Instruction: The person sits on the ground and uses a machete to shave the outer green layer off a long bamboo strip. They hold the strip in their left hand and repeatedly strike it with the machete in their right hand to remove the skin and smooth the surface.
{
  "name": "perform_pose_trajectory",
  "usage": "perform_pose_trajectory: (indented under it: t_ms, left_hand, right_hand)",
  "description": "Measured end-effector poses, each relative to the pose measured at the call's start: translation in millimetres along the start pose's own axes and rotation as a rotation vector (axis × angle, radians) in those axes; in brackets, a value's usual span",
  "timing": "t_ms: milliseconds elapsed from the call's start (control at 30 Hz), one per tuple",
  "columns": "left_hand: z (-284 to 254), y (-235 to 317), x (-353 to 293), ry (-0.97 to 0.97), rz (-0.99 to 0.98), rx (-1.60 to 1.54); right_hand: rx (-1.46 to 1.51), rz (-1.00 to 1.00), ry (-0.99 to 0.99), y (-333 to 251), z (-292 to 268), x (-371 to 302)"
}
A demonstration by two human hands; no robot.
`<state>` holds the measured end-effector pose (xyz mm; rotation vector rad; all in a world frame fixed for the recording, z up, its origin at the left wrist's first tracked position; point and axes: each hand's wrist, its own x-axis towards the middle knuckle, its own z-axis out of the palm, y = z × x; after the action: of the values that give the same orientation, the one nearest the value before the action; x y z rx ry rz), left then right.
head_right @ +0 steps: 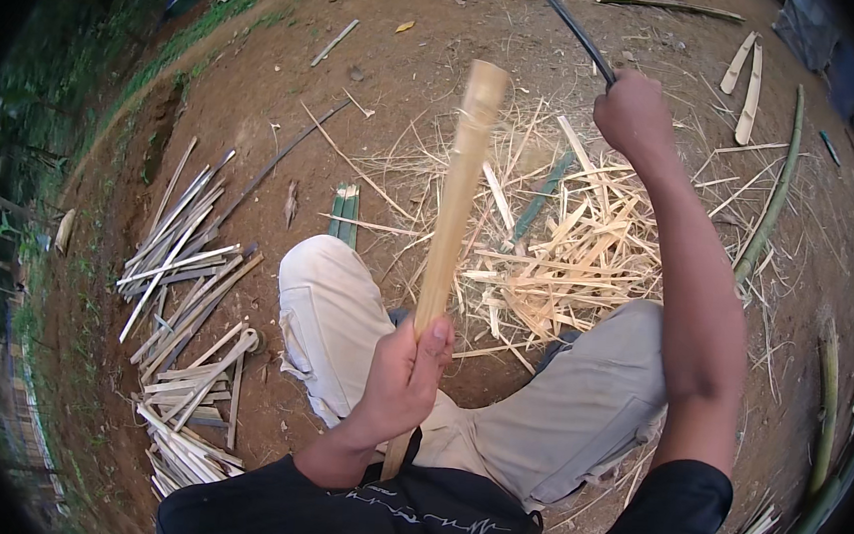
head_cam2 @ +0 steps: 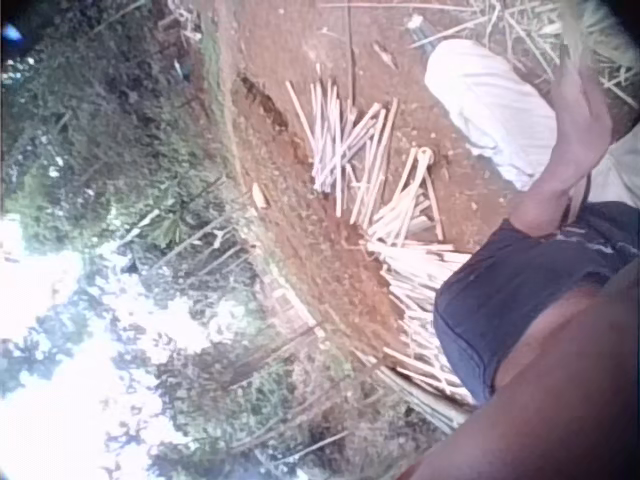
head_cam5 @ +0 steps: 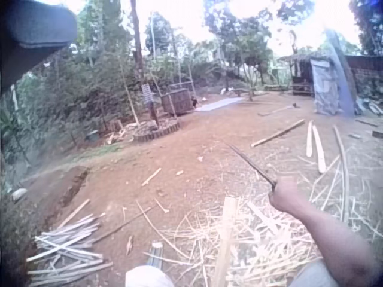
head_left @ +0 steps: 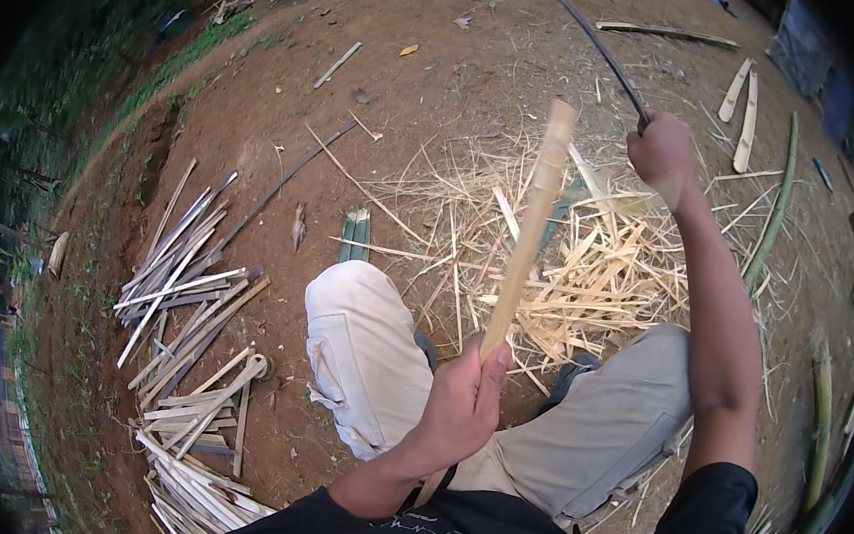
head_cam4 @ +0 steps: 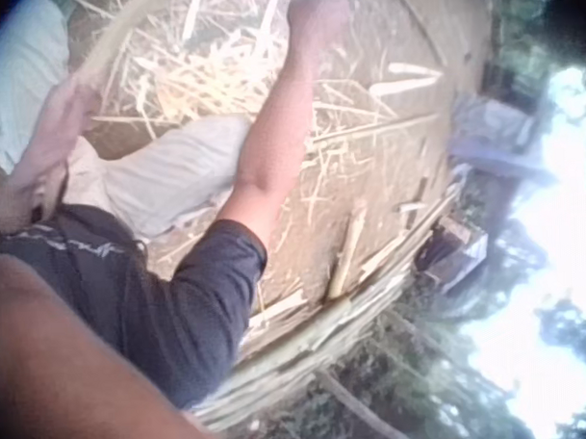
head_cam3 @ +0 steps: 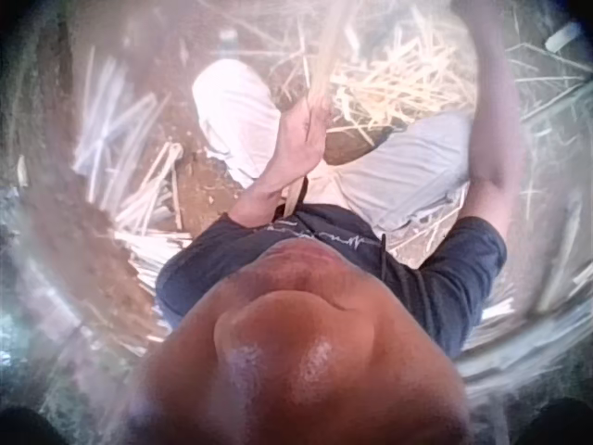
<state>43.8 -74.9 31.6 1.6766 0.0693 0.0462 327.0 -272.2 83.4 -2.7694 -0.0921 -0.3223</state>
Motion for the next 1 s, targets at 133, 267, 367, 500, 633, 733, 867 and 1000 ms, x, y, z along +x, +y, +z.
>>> perform_pose_trajectory:
  t_ms: [133,267,367,500,633,733,867,1000]
  left_hand:
    - [-26,11,33,-0.046,-0.309,-0.374]
    - [-32,19,46,-0.122,-0.345,-0.469]
    - [-26,7,48,-0.107,-0.299,-0.495]
    - [-17,14,48,-0.102,-0.348,-0.455]
    - [-11,8,45,-0.021,-0.286,-0.377]
    - [-6,4,42,0.041,-0.222,-0.263]
    - [-7,8,39,0.093,-0.078,0.040]
    - [-10,0,42,0.107,0.019,0.138]
  right_hand:
    - [0.309,-0.032,-0.014,-21,-1,-40]
    - [0.281,-0.402,-0.026,-51,-8,-79]
    - [0.082,-0.763,0.018,-73,-8,-111]
    - [0.042,-0.909,-0.056,-81,7,-124]
    - [0.022,-0.876,-0.137,-83,12,-121]
    - [-0.025,-0.790,-0.222,-85,11,-119]
    - [-0.016,-0.786,-0.165,-79,15,-112]
    - [-0.070,-0.790,-0.086,-71,20,-102]
